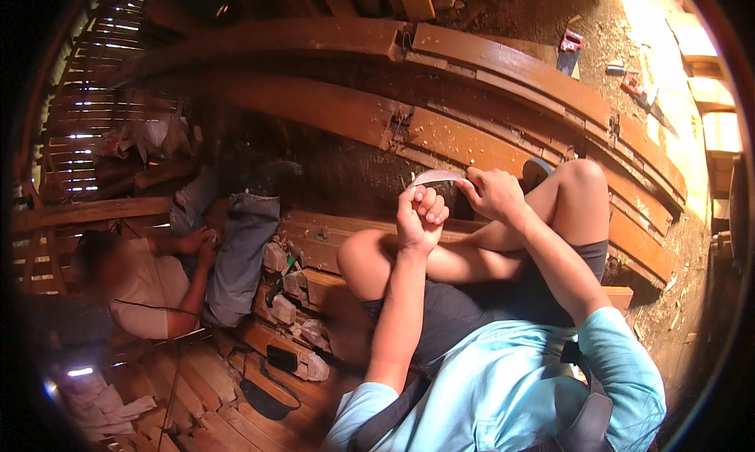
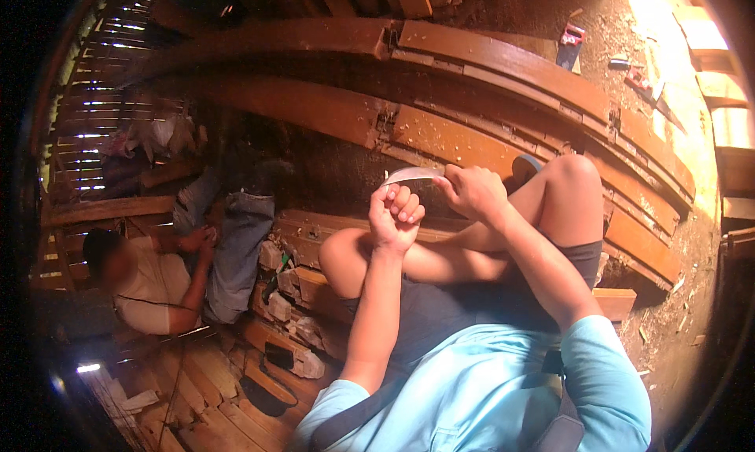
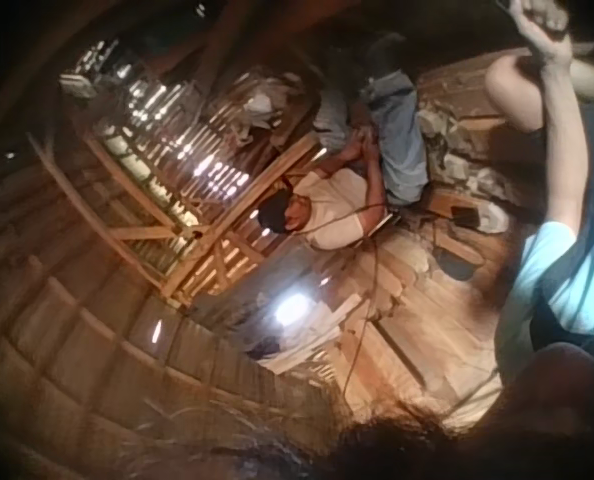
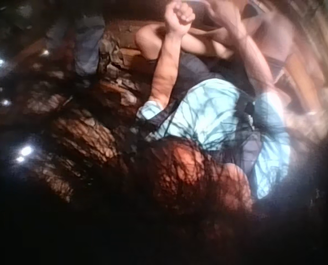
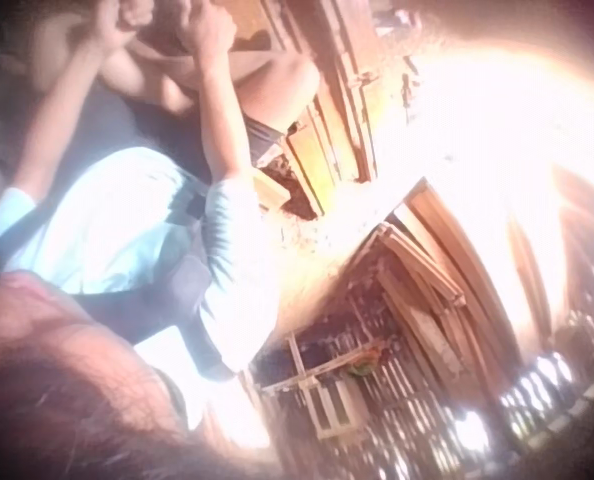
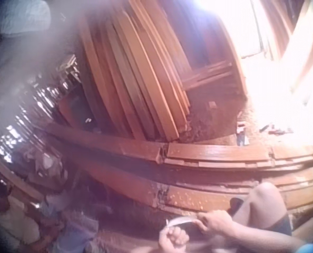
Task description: The person sits on the floor and uses a small knife to shave and shape a thin strip of wood. They hold the wood in their left hand and carefully scrape the surface with the knife in their right hand, producing wood shavings.
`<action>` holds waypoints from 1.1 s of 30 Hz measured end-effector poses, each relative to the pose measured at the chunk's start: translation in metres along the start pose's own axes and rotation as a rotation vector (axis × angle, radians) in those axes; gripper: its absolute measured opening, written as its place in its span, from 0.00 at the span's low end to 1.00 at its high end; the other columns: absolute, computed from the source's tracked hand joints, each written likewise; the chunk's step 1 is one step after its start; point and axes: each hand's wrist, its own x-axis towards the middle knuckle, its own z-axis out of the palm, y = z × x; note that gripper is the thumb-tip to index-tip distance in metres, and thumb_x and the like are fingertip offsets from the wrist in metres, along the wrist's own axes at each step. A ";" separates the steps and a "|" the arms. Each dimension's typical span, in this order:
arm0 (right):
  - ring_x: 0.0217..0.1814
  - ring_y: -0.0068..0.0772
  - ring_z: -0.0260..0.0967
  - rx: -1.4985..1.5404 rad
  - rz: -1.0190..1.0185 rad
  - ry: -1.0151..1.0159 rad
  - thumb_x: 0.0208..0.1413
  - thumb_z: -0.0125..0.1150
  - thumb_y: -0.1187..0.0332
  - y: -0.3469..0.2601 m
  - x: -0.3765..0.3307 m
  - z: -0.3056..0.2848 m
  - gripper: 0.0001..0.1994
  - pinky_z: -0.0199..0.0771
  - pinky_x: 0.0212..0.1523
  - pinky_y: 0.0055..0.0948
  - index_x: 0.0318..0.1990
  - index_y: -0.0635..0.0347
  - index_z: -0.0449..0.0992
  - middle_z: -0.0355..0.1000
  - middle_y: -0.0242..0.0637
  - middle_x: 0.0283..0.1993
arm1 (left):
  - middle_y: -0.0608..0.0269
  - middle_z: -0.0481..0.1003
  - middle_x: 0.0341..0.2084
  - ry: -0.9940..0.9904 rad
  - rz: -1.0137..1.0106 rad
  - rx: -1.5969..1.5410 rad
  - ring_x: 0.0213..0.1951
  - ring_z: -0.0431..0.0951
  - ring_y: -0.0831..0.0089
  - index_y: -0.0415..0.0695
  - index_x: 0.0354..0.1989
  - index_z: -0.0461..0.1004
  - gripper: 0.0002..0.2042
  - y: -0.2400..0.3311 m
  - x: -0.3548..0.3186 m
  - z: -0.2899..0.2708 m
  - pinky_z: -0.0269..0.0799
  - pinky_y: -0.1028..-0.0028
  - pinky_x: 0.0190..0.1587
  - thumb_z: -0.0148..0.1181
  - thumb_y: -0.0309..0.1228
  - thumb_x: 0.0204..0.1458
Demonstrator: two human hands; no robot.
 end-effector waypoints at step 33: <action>0.27 0.59 0.68 0.170 0.078 -0.255 0.59 0.46 0.52 0.028 0.069 0.016 0.20 0.67 0.28 0.49 0.26 0.60 0.70 0.69 0.53 0.22 | 0.72 0.58 0.12 0.394 0.074 0.428 0.15 0.58 0.81 0.49 0.21 0.58 0.11 0.001 0.071 -0.006 0.58 0.81 0.18 0.41 0.34 0.56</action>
